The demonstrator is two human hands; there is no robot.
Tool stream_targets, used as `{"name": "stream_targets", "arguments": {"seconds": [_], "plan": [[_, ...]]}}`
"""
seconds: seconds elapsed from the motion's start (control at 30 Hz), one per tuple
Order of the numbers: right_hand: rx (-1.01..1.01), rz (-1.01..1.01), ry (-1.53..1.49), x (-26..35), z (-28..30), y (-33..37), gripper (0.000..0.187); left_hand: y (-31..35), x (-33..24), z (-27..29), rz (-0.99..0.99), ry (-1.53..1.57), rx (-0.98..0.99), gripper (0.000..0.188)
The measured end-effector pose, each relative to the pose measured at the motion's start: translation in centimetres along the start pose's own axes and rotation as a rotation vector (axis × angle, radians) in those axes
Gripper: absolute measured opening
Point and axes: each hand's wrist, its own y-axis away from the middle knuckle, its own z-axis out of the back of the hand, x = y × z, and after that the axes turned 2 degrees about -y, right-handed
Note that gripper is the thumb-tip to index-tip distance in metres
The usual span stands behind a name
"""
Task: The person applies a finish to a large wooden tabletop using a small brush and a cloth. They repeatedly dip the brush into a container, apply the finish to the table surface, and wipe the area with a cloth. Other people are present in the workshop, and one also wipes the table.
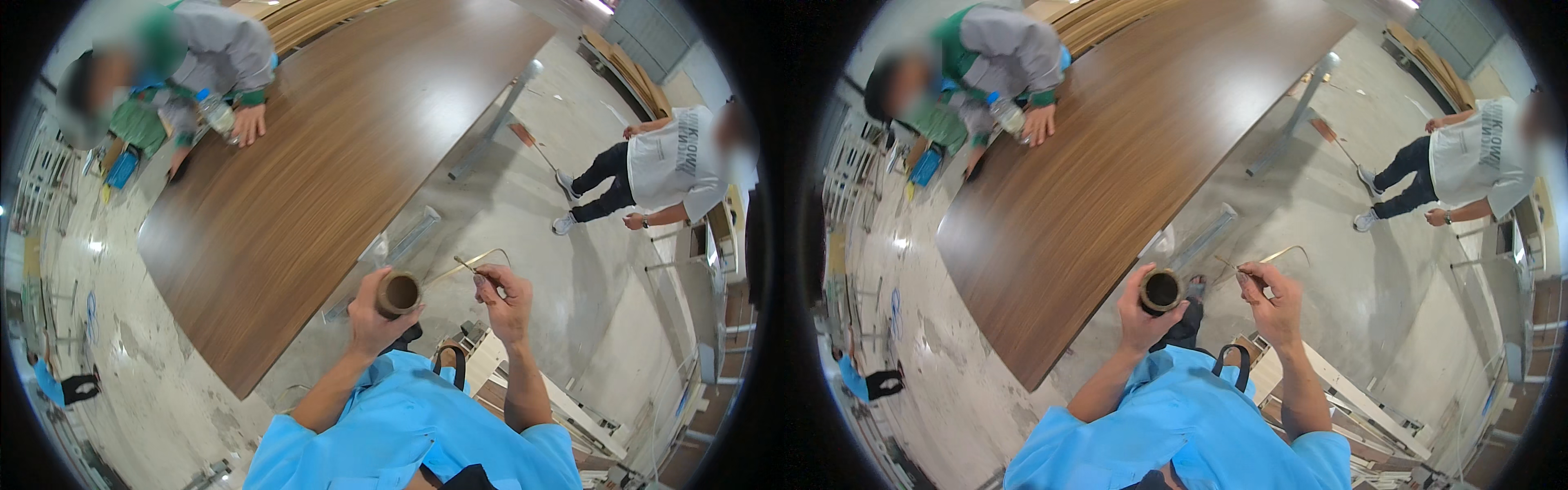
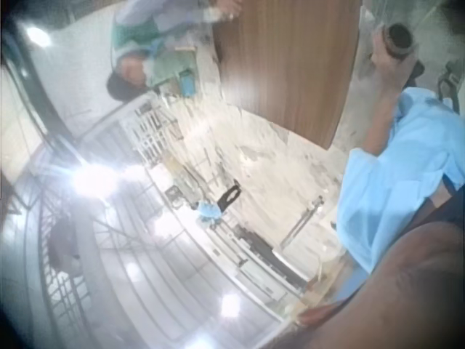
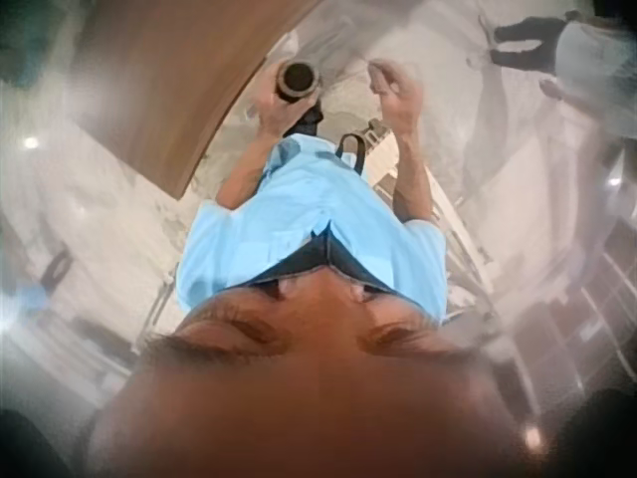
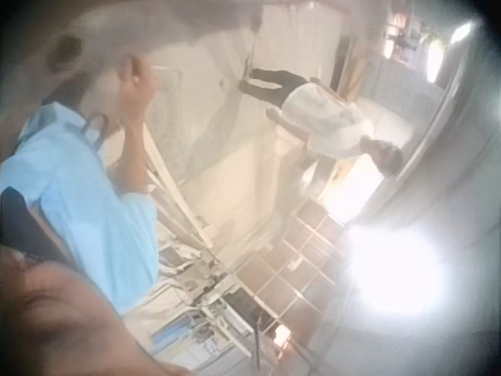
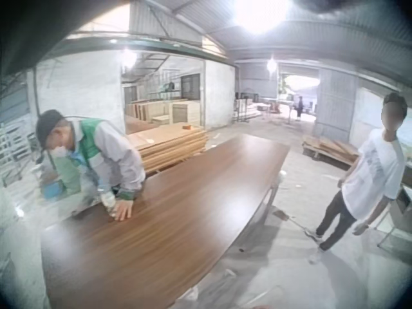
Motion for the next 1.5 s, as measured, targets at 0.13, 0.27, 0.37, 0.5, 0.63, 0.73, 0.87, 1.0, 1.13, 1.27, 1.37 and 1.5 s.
{"name": "stream_targets", "arguments": {"seconds": [0.13,0.27,0.37,0.5,0.63,0.73,0.87,1.0,1.13,1.27,1.37,1.5], "plan": [[0.017,0.256,0.364,2.8,4.7,-6.1,0.011,-6.1,-0.3,-7.7,-0.093,0.101,0.089,0.077],[0.015,0.317,0.547,4.2,8.3,-13.1,0.014,-13.0,-0.6,-14.6,-0.138,0.178,0.158,0.078],[0.041,0.438,0.692,4.8,10.3,-17.6,0.014,-16.8,-1.7,-18.1,-0.15,0.221,0.139,0.077],[0.069,0.525,0.928,4.7,12.6,-22.4,0.011,-21.5,-2.6,-22.1,-0.189,0.197,0.16,0.077],[0.09,0.496,1.002,3.8,14.9,-25.5,0.009,-24.4,-2.3,-25.5,-0.236,0.181,0.159,0.08],[0.09,0.454,1.005,2.7,17.3,-27.1,0.009,-25.4,-2.4,-27.9,-0.149,0.114,0.194,0.074],[0.126,0.482,1.012,1.3,19.4,-28.6,0.008,-26.6,-3.2,-30.2,-0.233,0.036,0.146,0.074],[0.134,0.544,0.998,-0.3,22.9,-31.8,0.01,-28.4,-4.6,-33.8,-0.302,-0.005,0.086,0.072],[0.121,0.495,0.873,-2.1,27.4,-33.6,0.014,-29.1,-6.2,-37.8,-0.257,-0.022,0.029,0.071],[0.159,0.514,0.768,-4.3,32.0,-35.0,0.012,-29.0,-7.9,-42.0,-0.201,-0.177,-0.013,0.069],[0.159,0.565,0.777,-5.4,35.1,-36.6,0.011,-29.1,-9.4,-45.6,-0.165,-0.189,-0.057,0.066],[0.183,0.455,0.756,-6.1,37.2,-37.1,0.018,-29.0,-10.6,-47.6,-0.177,-0.154,-0.036,0.064]]}}
